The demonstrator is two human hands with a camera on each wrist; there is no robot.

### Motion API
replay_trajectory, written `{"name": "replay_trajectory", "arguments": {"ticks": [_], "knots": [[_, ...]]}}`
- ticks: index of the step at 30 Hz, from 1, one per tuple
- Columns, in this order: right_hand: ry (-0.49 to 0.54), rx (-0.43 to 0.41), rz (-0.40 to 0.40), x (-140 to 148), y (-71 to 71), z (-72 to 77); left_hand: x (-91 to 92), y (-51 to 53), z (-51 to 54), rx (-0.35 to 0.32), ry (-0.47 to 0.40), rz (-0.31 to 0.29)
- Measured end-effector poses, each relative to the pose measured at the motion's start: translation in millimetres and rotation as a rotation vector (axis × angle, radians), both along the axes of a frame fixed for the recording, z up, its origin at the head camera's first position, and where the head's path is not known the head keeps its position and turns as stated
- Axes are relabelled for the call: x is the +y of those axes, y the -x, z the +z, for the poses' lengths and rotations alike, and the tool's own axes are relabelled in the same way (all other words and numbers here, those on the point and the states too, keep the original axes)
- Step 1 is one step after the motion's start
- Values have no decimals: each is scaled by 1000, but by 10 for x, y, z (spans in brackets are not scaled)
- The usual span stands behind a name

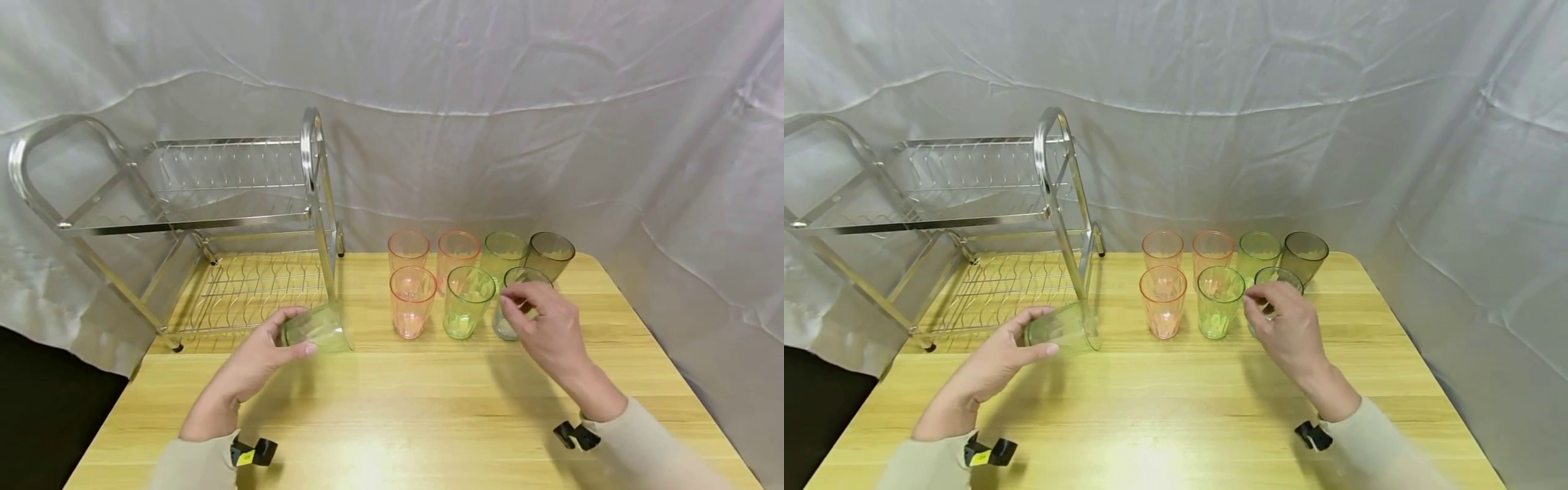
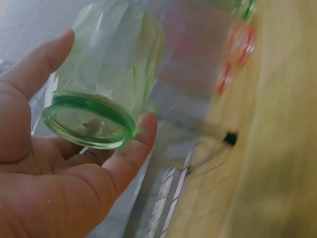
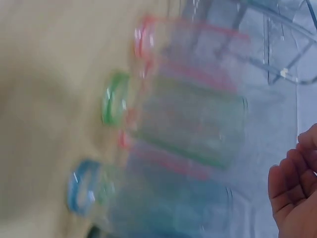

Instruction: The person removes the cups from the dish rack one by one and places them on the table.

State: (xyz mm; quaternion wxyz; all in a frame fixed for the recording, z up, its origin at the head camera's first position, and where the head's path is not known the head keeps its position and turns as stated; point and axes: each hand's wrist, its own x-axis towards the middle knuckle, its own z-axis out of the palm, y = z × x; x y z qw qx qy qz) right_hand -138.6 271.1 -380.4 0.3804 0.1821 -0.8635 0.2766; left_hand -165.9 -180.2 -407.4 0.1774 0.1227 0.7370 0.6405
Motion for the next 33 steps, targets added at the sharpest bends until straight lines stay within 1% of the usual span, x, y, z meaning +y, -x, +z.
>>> {"name": "replay_trajectory", "arguments": {"ticks": [2,5,8,10,12,16,19,22,25,27,29,33], "knots": [[23,17,38,-93,-20,-70,81,1,-61,5,-30,-36],[55,12,103,-230,-40,-165,202,7,-137,16,-56,-89],[80,-32,175,-371,-60,-251,323,1,-177,6,-61,-117],[78,-81,222,-458,-80,-302,404,-8,-194,-6,-49,-126],[65,-151,276,-541,-104,-344,482,-15,-214,-19,-42,-138],[34,-318,379,-681,-160,-400,630,-22,-260,-36,-59,-177],[39,-435,457,-767,-191,-429,729,-39,-280,-72,-88,-190],[75,-518,527,-839,-208,-444,809,-59,-290,-93,-101,-201],[120,-567,571,-895,-222,-452,864,-76,-299,-96,-116,-225],[144,-586,590,-926,-230,-457,886,-85,-310,-100,-129,-235],[154,-600,592,-945,-242,-465,902,-94,-325,-103,-141,-245],[171,-638,572,-964,-272,-488,925,-107,-355,-105,-153,-264]]}}
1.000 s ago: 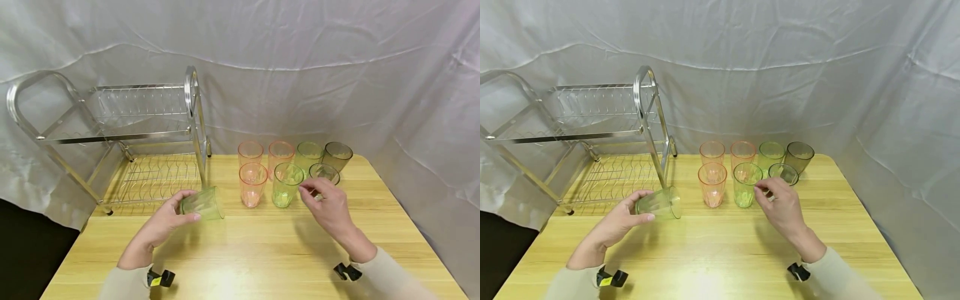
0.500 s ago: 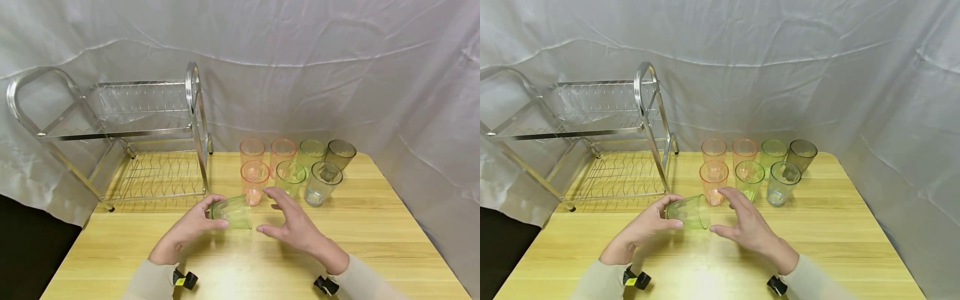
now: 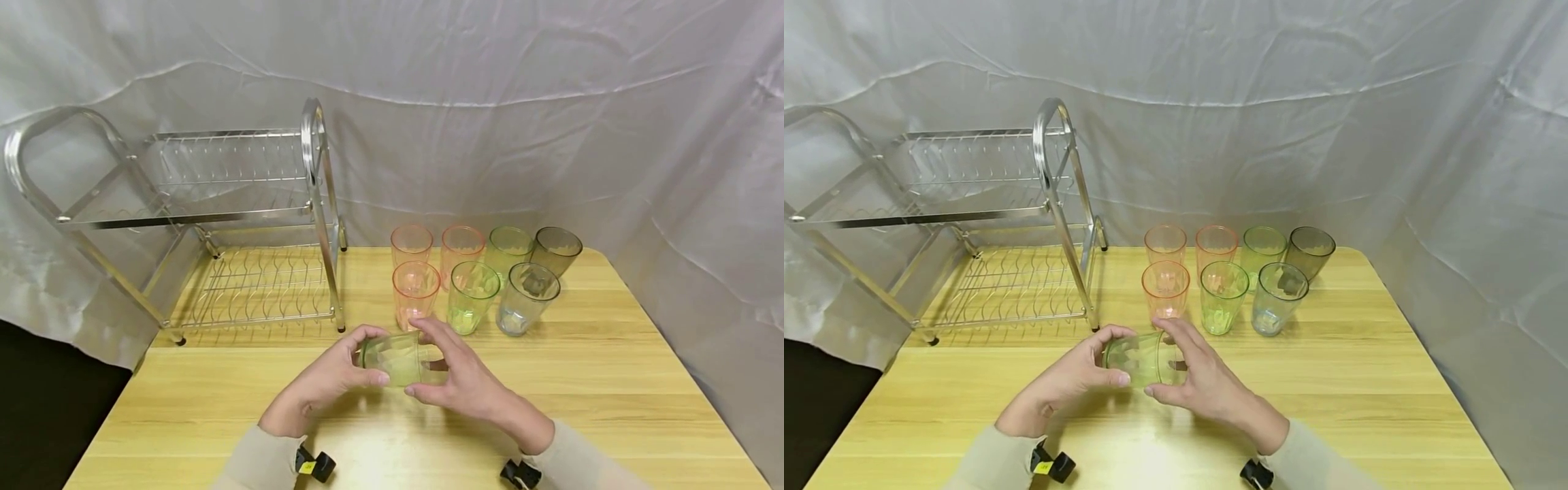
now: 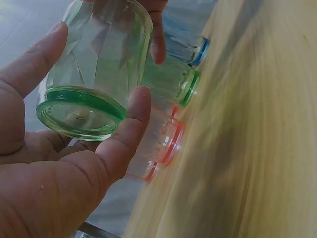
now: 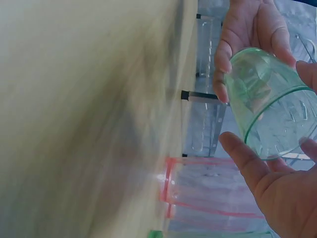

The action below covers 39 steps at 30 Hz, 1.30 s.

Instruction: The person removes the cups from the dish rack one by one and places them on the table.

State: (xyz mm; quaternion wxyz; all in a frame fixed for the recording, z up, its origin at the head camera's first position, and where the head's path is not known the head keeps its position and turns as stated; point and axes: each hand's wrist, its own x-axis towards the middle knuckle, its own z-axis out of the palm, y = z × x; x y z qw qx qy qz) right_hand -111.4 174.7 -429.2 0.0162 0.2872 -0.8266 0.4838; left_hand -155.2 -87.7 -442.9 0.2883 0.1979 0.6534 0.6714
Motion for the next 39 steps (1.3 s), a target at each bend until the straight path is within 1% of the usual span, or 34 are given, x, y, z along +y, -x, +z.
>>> {"name": "replay_trajectory", "arguments": {"ticks": [3,7,14,18,21,23,25,28,30,31,34,35,37,38,39], "knots": [[9,-45,-14,-11,-17,-22,10,-5,-19,8,-1,-10],[32,-76,-34,-28,-31,-49,16,-6,-38,26,-7,-17],[58,-50,-75,-35,-28,-62,43,8,-58,48,-22,-18],[48,-57,-80,-17,-21,-66,48,5,-69,33,-20,-16],[42,-67,-81,15,-13,-67,23,-3,-79,13,0,5],[33,-67,-85,51,-7,-67,-15,-7,-87,12,28,38],[22,-60,-95,98,0,-60,-71,-9,-85,34,75,90],[-18,-44,-116,182,12,-40,-172,-7,-62,139,180,211],[-49,-43,-125,241,22,-19,-248,0,-26,217,252,321],[-67,-47,-130,270,28,-5,-286,4,-3,254,286,386],[-132,-66,-153,358,47,56,-402,26,82,360,359,565],[-167,-75,-169,391,51,88,-440,37,107,404,395,616],[-256,-88,-201,459,58,167,-516,69,143,515,473,704],[-311,-96,-220,497,57,211,-552,86,150,575,515,735],[-365,-98,-236,535,57,255,-584,103,154,626,559,754]]}}
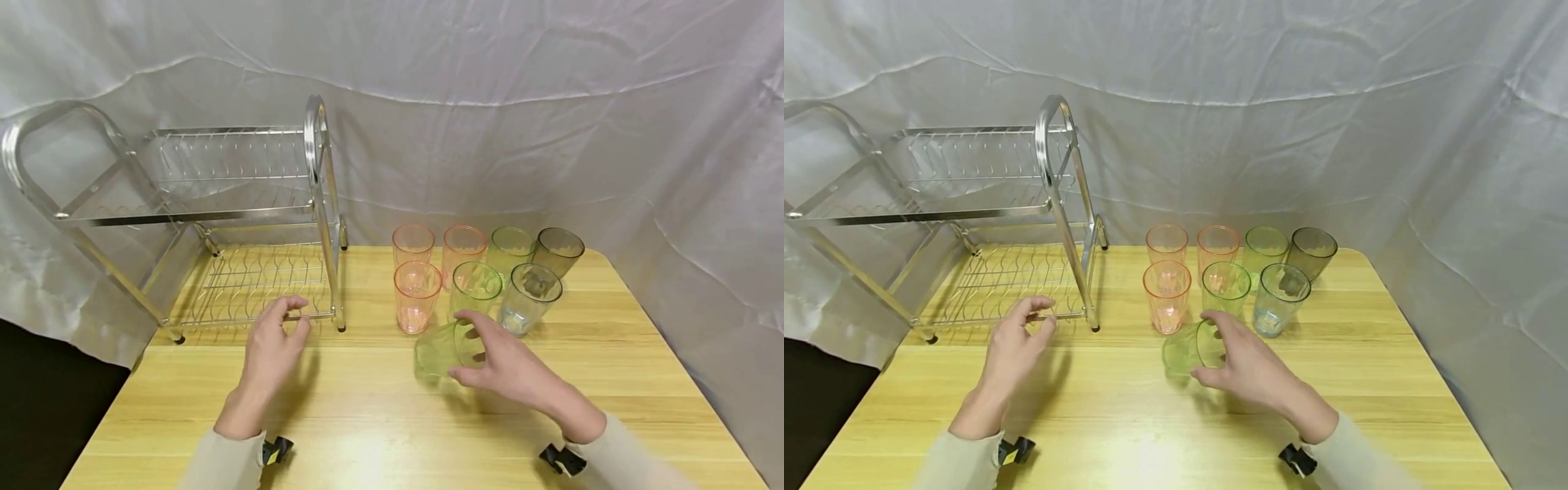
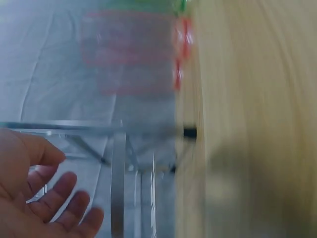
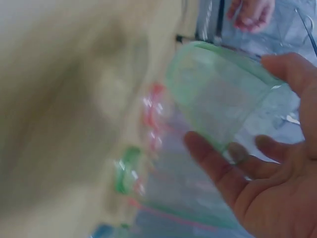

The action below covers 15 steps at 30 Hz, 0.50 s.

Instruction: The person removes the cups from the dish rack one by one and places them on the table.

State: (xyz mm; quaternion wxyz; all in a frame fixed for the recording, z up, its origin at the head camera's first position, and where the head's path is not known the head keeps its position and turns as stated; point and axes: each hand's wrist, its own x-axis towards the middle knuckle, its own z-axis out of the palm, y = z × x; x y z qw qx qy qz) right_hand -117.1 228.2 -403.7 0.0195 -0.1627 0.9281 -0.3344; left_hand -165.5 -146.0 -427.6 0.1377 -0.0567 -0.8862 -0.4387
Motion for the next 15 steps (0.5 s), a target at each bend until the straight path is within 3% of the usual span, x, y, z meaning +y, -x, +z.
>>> {"name": "replay_trajectory", "arguments": {"ticks": [2,4,10,15], "knots": [[-102,-5,-19,89,-13,88,-59,40,-12,58,106,23],[-176,0,-28,183,-28,159,-101,69,-30,75,183,13],[-317,10,-64,529,-81,326,-139,104,-69,-25,332,-64],[-446,-50,-124,872,-86,428,-132,88,-105,-71,400,-88]]}}
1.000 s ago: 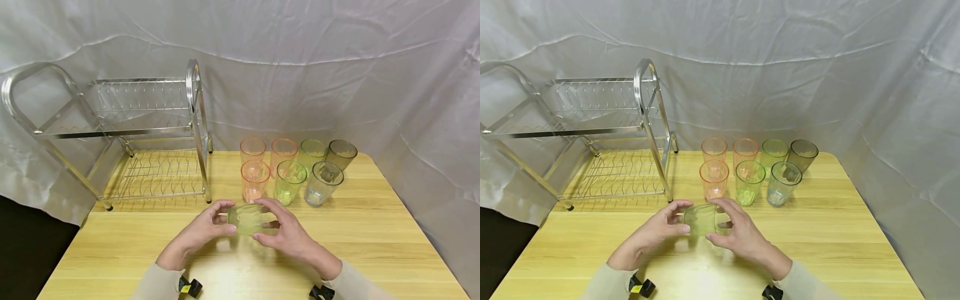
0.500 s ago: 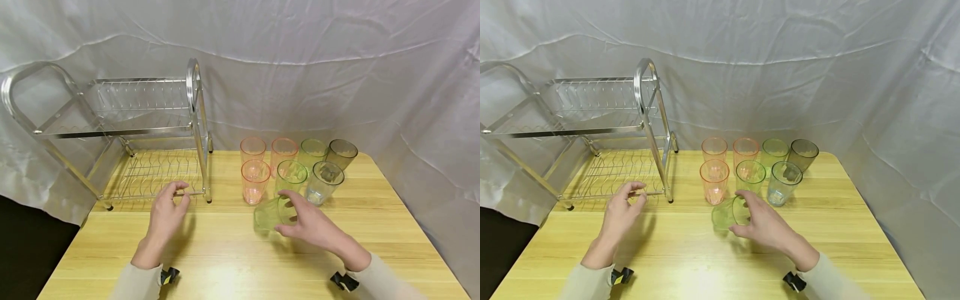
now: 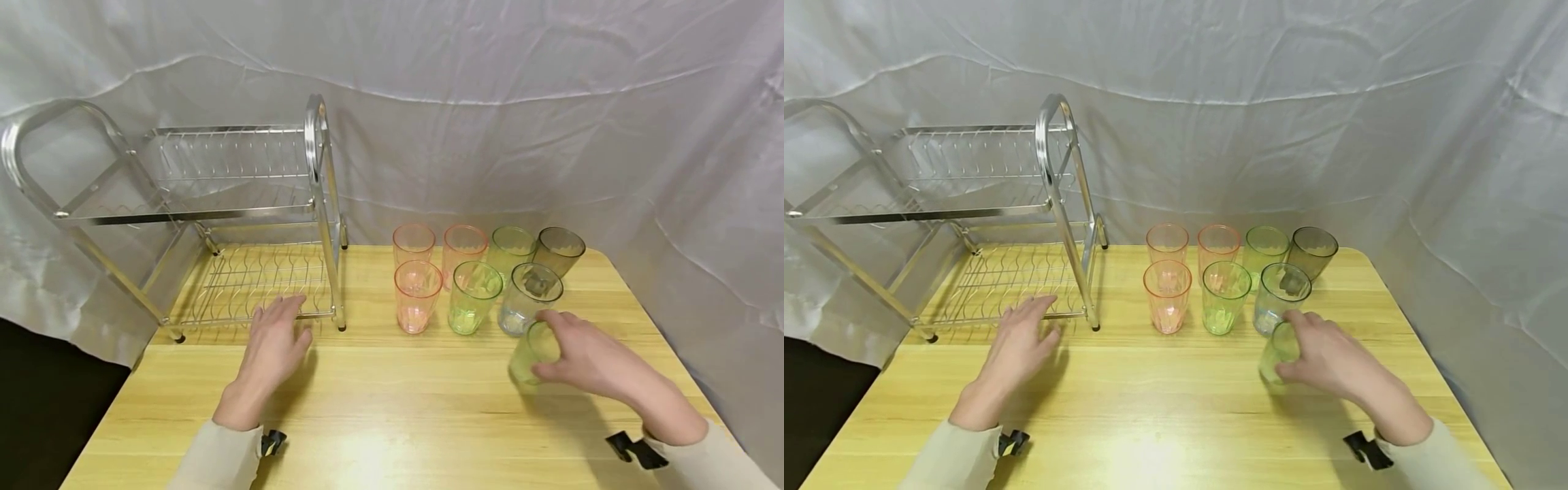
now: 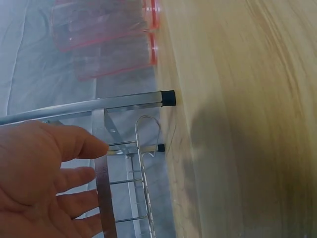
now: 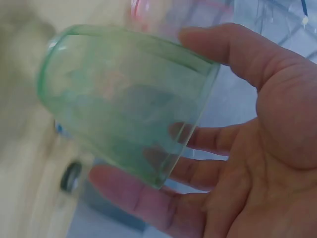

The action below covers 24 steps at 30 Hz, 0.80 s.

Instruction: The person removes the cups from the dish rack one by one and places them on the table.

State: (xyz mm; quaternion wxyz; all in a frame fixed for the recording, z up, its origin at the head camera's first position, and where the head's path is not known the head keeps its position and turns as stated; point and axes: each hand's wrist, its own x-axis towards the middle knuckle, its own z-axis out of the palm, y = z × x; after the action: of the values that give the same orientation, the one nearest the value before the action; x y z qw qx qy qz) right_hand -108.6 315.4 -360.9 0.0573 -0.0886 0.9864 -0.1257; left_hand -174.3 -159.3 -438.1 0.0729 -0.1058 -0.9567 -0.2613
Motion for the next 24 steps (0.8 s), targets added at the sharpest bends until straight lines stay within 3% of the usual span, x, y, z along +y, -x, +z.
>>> {"name": "replay_trajectory", "arguments": {"ticks": [5,11,24], "knots": [[-89,-26,-76,372,108,73,-7,-20,-35,0,81,-27],[-81,-19,-135,687,328,53,-20,-27,-73,21,122,-44],[-80,-56,-162,807,678,-94,-41,-16,-128,33,98,-54]]}}
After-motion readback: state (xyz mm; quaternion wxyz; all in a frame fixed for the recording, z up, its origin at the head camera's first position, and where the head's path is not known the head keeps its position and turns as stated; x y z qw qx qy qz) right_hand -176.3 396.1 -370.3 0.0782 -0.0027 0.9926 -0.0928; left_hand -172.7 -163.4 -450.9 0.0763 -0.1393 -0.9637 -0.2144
